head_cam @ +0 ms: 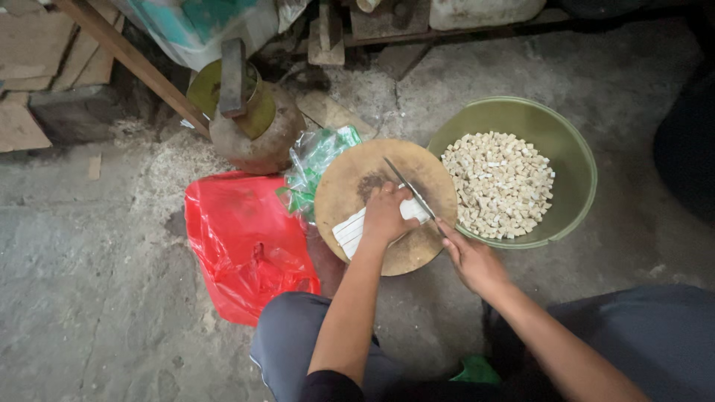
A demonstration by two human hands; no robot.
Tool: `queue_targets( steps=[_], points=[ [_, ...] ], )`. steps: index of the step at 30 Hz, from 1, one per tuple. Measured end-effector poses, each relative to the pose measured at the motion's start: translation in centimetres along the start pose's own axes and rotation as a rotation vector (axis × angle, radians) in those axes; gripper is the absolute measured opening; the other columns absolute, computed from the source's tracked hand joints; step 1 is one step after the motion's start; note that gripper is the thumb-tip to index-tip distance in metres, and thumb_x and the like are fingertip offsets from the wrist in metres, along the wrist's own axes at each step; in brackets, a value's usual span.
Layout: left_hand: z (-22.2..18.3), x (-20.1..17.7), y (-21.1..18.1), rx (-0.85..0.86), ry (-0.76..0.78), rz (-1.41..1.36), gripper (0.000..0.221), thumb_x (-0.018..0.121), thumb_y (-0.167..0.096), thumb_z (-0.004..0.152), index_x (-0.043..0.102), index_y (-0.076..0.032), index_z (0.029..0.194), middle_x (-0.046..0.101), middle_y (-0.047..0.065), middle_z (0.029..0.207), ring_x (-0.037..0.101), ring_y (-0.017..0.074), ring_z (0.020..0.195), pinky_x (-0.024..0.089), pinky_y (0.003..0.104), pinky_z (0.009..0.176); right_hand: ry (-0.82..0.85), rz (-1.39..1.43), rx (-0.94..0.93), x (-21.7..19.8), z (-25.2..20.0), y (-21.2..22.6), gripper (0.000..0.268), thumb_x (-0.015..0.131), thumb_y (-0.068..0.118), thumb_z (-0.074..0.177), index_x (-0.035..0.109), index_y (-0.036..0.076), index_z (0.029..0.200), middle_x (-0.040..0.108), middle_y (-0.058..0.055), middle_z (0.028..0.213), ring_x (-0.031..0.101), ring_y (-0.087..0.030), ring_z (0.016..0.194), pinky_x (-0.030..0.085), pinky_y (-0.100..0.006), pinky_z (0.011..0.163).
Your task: The person unwraps a block of white tofu, places it on a wooden cutting board, and uses a knife to slice it into strips and then into small cubes. The cut pieces are transferred into a green bowl. The process is repeated with a second block of tofu.
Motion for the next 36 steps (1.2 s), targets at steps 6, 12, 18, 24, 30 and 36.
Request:
queue_targets(
  steps=[6,12,18,24,30,36],
  points=[
    [-0.2,-0.1,0.4,0.048,-0.051,-0.089,0.054,0.09,-0.026,0.059,0.073,-0.015,0.109,0.062,0.014,0.123,0.055,0.0377,0.115,0.046,0.046,0.102,0.164,-0.004,0.159,1.2,0.7,-1.5,0.052,0.042,0.042,0.103,0.036,0.042,0.155,0.065,-0.019,0.133,0.063,-0.043,0.119,0.05,-0.051,0.103],
    [0.2,0.2,1.2,0.017,-0.009,-0.124,0.054,0.089,-0.026,0.062,0.073,-0.015,0.112,0.063,0.014,0.127,0.055,0.0368,0.12,0.045,0.045,0.106,0.205,-0.026,0.148,2.5,2.1,-2.2,0.055,0.041,0.042,0.103,0.03,0.045,0.157,0.065,-0.022,0.13,0.063,-0.045,0.118,0.049,-0.053,0.101],
    [-0.7,0.3,1.2,0.045,-0.057,-0.194,0.057,0.089,-0.023,0.065,0.07,-0.012,0.118,0.06,0.015,0.134,0.053,0.0389,0.125,0.044,0.046,0.107,0.29,0.097,0.354,2.5,2.5,-4.2,0.053,0.037,0.048,0.106,0.032,0.049,0.159,0.074,-0.025,0.11,0.074,-0.039,0.095,0.058,-0.047,0.089],
    [-1.3,0.1,1.3,0.055,-0.059,-0.185,0.058,0.089,-0.028,0.067,0.069,-0.012,0.118,0.06,0.013,0.137,0.052,0.038,0.127,0.045,0.045,0.107,0.104,0.172,0.429,-0.5,2.7,-5.9,0.052,0.039,0.048,0.105,0.035,0.049,0.156,0.077,-0.014,0.105,0.073,-0.032,0.078,0.059,-0.044,0.082],
    [-1.1,0.6,1.2,0.044,-0.015,-0.101,0.059,0.088,-0.029,0.065,0.068,-0.013,0.119,0.058,0.014,0.137,0.052,0.0375,0.128,0.044,0.045,0.108,0.23,-0.112,0.384,0.3,0.8,-3.8,0.052,0.036,0.05,0.108,0.032,0.05,0.16,0.074,-0.024,0.109,0.073,-0.038,0.097,0.057,-0.047,0.093],
    [-0.9,0.8,1.2,-0.002,0.02,-0.083,0.059,0.088,-0.028,0.066,0.068,-0.015,0.12,0.057,0.014,0.137,0.052,0.037,0.13,0.044,0.045,0.11,0.03,-0.086,0.056,-0.6,-1.1,0.1,0.05,0.042,0.046,0.104,0.036,0.046,0.154,0.068,-0.024,0.124,0.066,-0.049,0.107,0.053,-0.054,0.093]
  ],
)
Point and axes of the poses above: each hand's wrist, its own z-axis towards the middle knuckle, its own x-axis out of the palm, y = z × x, the point moved 4 cm from there along z, towards the middle knuckle
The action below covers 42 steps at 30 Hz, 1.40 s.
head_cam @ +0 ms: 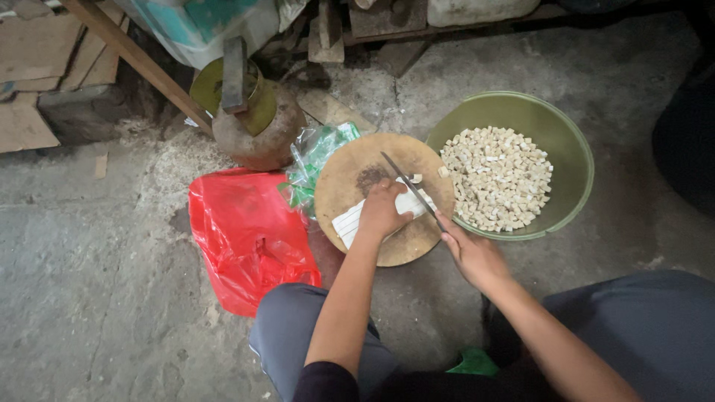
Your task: The person unwraps a block of white tofu, places it on a wooden cutting board, and uses a knife to slice it into strips and then into small cubes. The cut pieces are transferred into a green bowl. The process is repeated with a second block of tofu.
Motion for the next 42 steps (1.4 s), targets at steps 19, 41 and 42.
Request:
queue_targets(
  steps=[19,41,42],
  points=[
    [-0.4,-0.9,-0.3,0.032,-0.068,-0.12,0.057,0.088,-0.027,0.066,0.068,-0.009,0.116,0.061,0.015,0.132,0.053,0.0368,0.129,0.045,0.045,0.109,0.169,0.053,0.029,4.4,5.3,-1.6,0.053,0.039,0.048,0.107,0.027,0.046,0.158,0.07,-0.02,0.083,0.071,-0.037,0.069,0.056,-0.049,0.068],
    [-0.6,-1.4,-0.3,0.017,-0.038,0.053,0.058,0.091,-0.024,0.06,0.07,-0.016,0.114,0.059,0.012,0.13,0.053,0.037,0.124,0.042,0.047,0.106,0.174,-0.046,0.134,1.0,0.4,0.4,0.054,0.04,0.046,0.106,0.031,0.047,0.159,0.072,-0.028,0.095,0.071,-0.046,0.092,0.055,-0.054,0.089],
    [-0.3,-1.5,-0.3,0.0,-0.02,0.059,0.058,0.091,-0.024,0.061,0.07,-0.017,0.114,0.059,0.012,0.13,0.052,0.0365,0.125,0.043,0.047,0.106,0.219,-0.065,0.168,0.7,0.4,0.6,0.055,0.039,0.046,0.106,0.03,0.048,0.16,0.072,-0.028,0.09,0.072,-0.045,0.089,0.056,-0.053,0.087]
  ],
)
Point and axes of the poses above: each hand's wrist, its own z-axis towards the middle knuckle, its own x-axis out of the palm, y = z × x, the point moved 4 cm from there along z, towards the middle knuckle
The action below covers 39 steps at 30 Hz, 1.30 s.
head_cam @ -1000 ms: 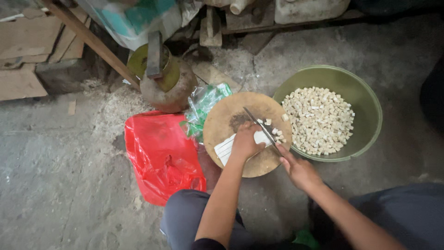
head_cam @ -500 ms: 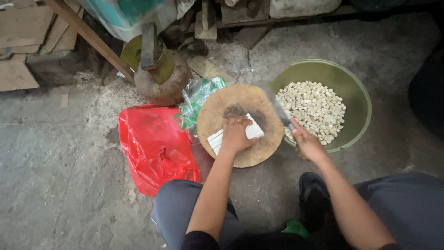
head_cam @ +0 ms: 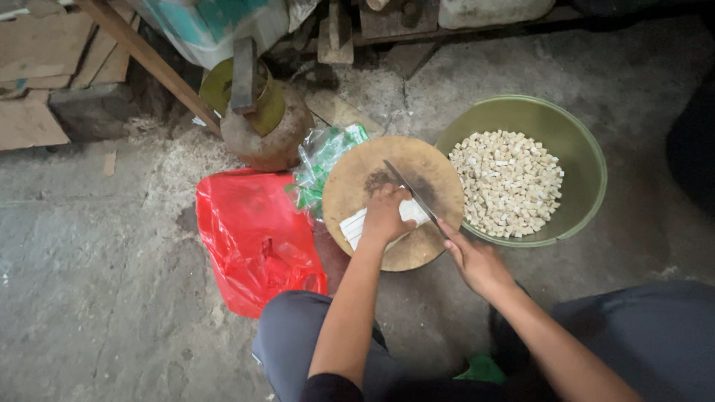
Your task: The person unwraps a block of white tofu, places it on a wooden cutting board, and uses a knife to slice it into strips and then into small cubes. The cut pieces are transferred into a green bowl. The process is repeated with a second block of tofu.
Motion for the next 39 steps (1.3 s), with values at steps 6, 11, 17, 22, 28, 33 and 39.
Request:
queue_targets(
  steps=[6,11,17,22,28,33,39],
  points=[
    [0.2,0.4,0.3,-0.005,0.014,-0.051,0.057,0.091,-0.021,0.06,0.071,-0.016,0.113,0.058,0.012,0.131,0.052,0.0368,0.125,0.044,0.044,0.108,-0.02,0.045,-0.072,0.4,0.4,0.1,0.056,0.04,0.045,0.103,0.025,0.048,0.158,0.073,-0.024,0.091,0.072,-0.045,0.085,0.056,-0.056,0.082],
    [0.2,1.0,1.0,-0.035,0.003,-0.104,0.058,0.091,-0.019,0.059,0.07,-0.014,0.113,0.059,0.013,0.132,0.051,0.0362,0.126,0.043,0.044,0.108,0.072,-0.067,0.018,2.6,2.4,-0.3,0.061,0.036,0.049,0.103,0.014,0.05,0.16,0.072,-0.024,0.093,0.071,-0.046,0.085,0.055,-0.056,0.081],
    [-0.6,0.9,1.7,-0.005,-0.023,-0.19,0.059,0.092,-0.023,0.062,0.065,-0.009,0.113,0.061,0.015,0.129,0.057,0.0362,0.124,0.046,0.044,0.106,0.082,0.133,0.034,2.5,3.7,0.1,0.056,0.036,0.048,0.105,0.023,0.051,0.159,0.069,-0.026,0.087,0.071,-0.045,0.082,0.057,-0.054,0.077],
    [-0.8,0.4,1.9,0.051,-0.097,-0.184,0.057,0.094,-0.023,0.059,0.07,-0.008,0.109,0.063,0.015,0.128,0.059,0.0368,0.122,0.047,0.045,0.104,0.117,0.458,0.191,3.2,4.1,-2.2,0.053,0.042,0.043,0.104,0.038,0.049,0.157,0.068,-0.03,0.089,0.073,-0.047,0.084,0.062,-0.052,0.077],
    [-0.6,-0.1,1.4,0.01,-0.046,-0.144,0.056,0.095,-0.024,0.059,0.071,-0.009,0.108,0.065,0.012,0.125,0.06,0.0353,0.12,0.047,0.045,0.104,-0.409,0.151,-0.387,1.3,2.1,-0.6,0.046,0.042,0.044,0.109,0.04,0.035,0.155,0.07,-0.03,0.117,0.065,-0.053,0.102,0.053,-0.059,0.087],
    [-0.7,-0.2,1.2,0.031,-0.066,-0.148,0.055,0.095,-0.022,0.056,0.072,-0.01,0.105,0.064,0.013,0.123,0.058,0.0357,0.121,0.047,0.045,0.103,0.057,-0.01,0.027,2.2,-0.3,-0.3,0.056,0.034,0.051,0.105,0.022,0.052,0.159,0.073,-0.024,0.107,0.071,-0.045,0.099,0.056,-0.054,0.091],
    [-0.7,0.2,1.4,0.03,-0.068,-0.157,0.055,0.095,-0.022,0.057,0.071,-0.009,0.106,0.064,0.013,0.123,0.057,0.0358,0.122,0.046,0.045,0.105,0.048,0.017,-0.003,3.0,0.4,0.2,0.059,0.035,0.052,0.102,0.017,0.051,0.158,0.073,-0.023,0.105,0.071,-0.047,0.094,0.055,-0.057,0.084]
  ],
)
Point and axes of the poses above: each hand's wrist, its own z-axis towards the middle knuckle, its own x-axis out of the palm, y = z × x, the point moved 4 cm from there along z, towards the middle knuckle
